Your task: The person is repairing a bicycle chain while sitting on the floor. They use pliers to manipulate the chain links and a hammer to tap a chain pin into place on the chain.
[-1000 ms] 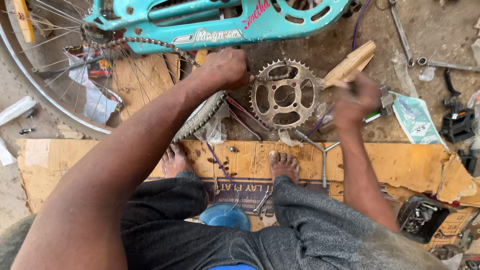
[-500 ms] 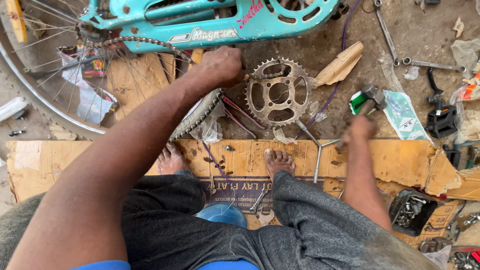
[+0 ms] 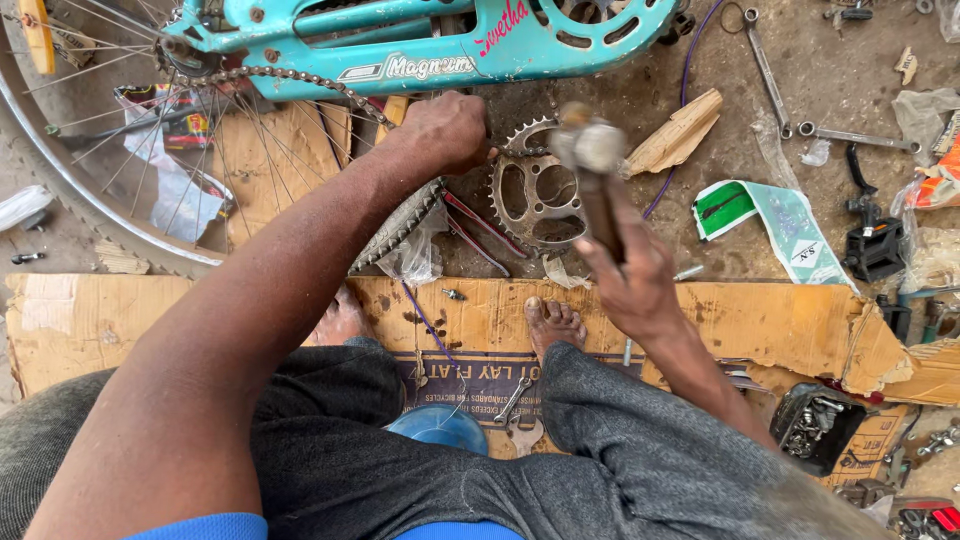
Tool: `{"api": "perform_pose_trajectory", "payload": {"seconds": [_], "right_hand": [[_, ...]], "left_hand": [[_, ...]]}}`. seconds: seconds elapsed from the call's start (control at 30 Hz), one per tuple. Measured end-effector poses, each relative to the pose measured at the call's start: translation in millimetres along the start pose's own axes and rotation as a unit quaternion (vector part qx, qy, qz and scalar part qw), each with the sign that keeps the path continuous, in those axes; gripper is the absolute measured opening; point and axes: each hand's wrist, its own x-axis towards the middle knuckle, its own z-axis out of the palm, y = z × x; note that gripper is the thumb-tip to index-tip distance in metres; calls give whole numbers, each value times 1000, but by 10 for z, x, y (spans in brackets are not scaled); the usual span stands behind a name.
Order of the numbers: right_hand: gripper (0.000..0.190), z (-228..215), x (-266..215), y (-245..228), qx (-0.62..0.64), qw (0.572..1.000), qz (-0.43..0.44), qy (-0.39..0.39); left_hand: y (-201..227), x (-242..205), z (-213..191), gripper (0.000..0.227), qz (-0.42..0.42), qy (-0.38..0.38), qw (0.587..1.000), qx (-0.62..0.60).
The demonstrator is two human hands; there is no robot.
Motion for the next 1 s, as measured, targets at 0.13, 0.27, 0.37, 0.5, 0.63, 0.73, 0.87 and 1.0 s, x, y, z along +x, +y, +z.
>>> {"api": "perform_pose_trajectory", "payload": {"seconds": [0.13, 0.27, 0.37, 0.5, 0.63, 0.73, 0.87, 1.0], "right_hand": [[67, 126, 262, -103, -64, 996, -44, -53], [63, 109, 380, -128, -113, 975, 92, -166], [69, 0, 392, -104, -66, 993, -88, -37], [58, 117, 195, 49, -62, 990, -124, 9], [66, 273, 388, 106, -147, 986, -40, -66], [73, 327, 422, 128, -117, 989, -8, -87], [68, 257, 322, 193, -76, 989, -128, -3], [68, 122, 178, 120, -59, 998, 2, -7]], "left_hand": [[-42, 35, 2, 38, -10, -21, 1000, -15], [-3, 10, 36, 37, -10, -36, 999, -3], [0, 19, 2, 31, -12, -24, 1000, -13], [-129, 138, 155, 42, -11, -6, 999, -33], [-141, 159, 190, 31, 55, 120, 990, -40], [-121, 69, 412, 28, 62, 104, 990, -67], [-200, 171, 527, 25, 95, 194, 974, -65], [-188, 112, 422, 20, 79, 156, 984, -43]]}}
